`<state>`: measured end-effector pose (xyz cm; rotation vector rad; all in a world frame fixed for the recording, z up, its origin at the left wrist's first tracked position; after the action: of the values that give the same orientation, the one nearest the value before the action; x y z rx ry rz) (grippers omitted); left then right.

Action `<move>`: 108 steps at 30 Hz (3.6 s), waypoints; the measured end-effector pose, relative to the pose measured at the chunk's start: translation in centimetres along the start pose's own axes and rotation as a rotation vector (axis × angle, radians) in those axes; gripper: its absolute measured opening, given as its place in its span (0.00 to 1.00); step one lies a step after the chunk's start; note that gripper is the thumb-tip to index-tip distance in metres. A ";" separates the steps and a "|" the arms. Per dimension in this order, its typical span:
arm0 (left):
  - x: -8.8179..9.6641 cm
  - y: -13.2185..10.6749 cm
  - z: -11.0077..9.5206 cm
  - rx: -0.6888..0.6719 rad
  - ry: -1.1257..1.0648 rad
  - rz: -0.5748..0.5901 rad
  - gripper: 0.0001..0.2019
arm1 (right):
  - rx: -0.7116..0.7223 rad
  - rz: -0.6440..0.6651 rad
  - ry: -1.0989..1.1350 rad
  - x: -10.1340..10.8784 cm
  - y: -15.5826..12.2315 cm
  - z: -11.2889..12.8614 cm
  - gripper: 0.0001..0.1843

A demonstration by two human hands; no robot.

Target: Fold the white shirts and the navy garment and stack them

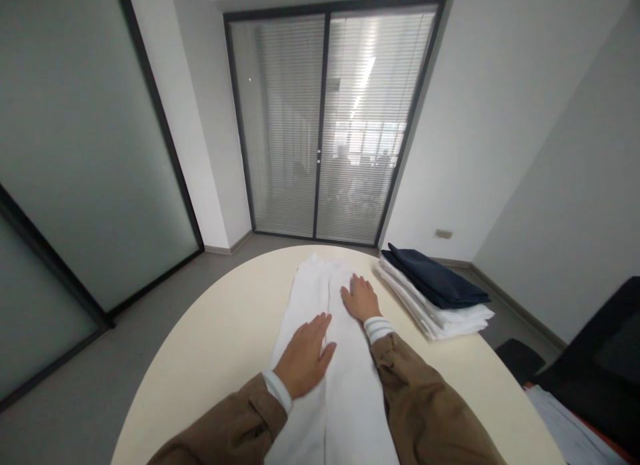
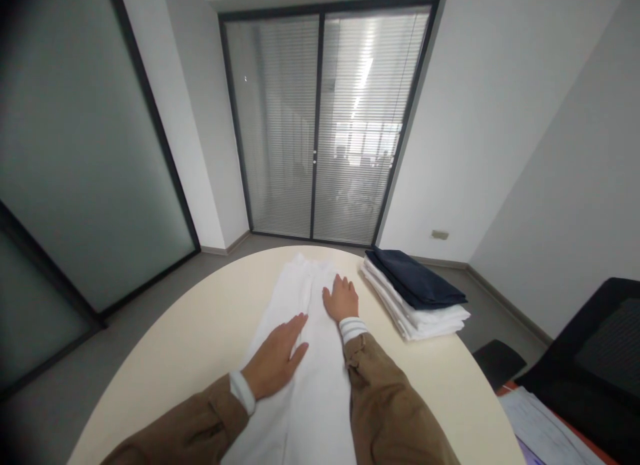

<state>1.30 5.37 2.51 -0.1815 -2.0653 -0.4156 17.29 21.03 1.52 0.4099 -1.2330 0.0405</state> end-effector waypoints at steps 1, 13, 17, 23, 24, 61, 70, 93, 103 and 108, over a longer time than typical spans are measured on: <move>0.6 0.4 0.9 0.043 -0.031 -0.069 0.26 | -0.072 -0.015 -0.016 0.4 -0.5 -0.7 0.32; 5.1 1.7 11.5 0.462 -0.160 -0.081 0.14 | -0.293 0.395 0.273 3.4 -4.4 -3.4 0.26; 4.9 1.6 10.9 0.492 -0.127 -0.049 0.13 | -0.232 0.606 0.380 3.4 -6.3 -2.8 0.30; 4.4 1.8 10.7 0.427 -0.316 -0.059 0.08 | -0.174 0.622 0.687 3.3 -7.7 -1.0 0.23; 4.3 1.7 10.6 0.423 -0.339 -0.052 0.07 | -0.181 0.590 0.735 3.4 -7.9 -0.7 0.22; 2.4 -1.5 6.1 0.417 -1.580 -0.041 0.10 | 0.043 -0.015 1.214 5.6 -10.9 2.1 0.30; 2.3 -2.5 6.4 0.458 -1.296 0.182 0.22 | 0.242 0.330 0.889 6.9 -14.3 2.5 0.19; 4.6 -0.7 5.0 0.093 -0.640 -0.153 0.06 | 0.126 -0.126 0.953 6.3 -12.9 1.3 0.29; 4.1 -1.6 7.5 0.148 -0.790 0.017 0.09 | 0.208 0.363 0.949 6.8 -15.0 2.6 0.18; 5.1 -2.2 7.5 0.196 -0.788 0.063 0.11 | 0.235 0.429 1.153 7.3 -15.6 2.5 0.27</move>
<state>-8.01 5.89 3.03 -0.3284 -2.8454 -0.0944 21.37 4.37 4.51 0.2393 -0.1471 0.6989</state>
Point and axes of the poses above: each hand's wrist, its own y-axis towards the middle knuckle, its own x-axis out of the back of the hand, z = x × y, the point moved 6 cm from there along y, towards the middle knuckle, and after that the axes turned 6 degrees about x, right-handed, at the moved point
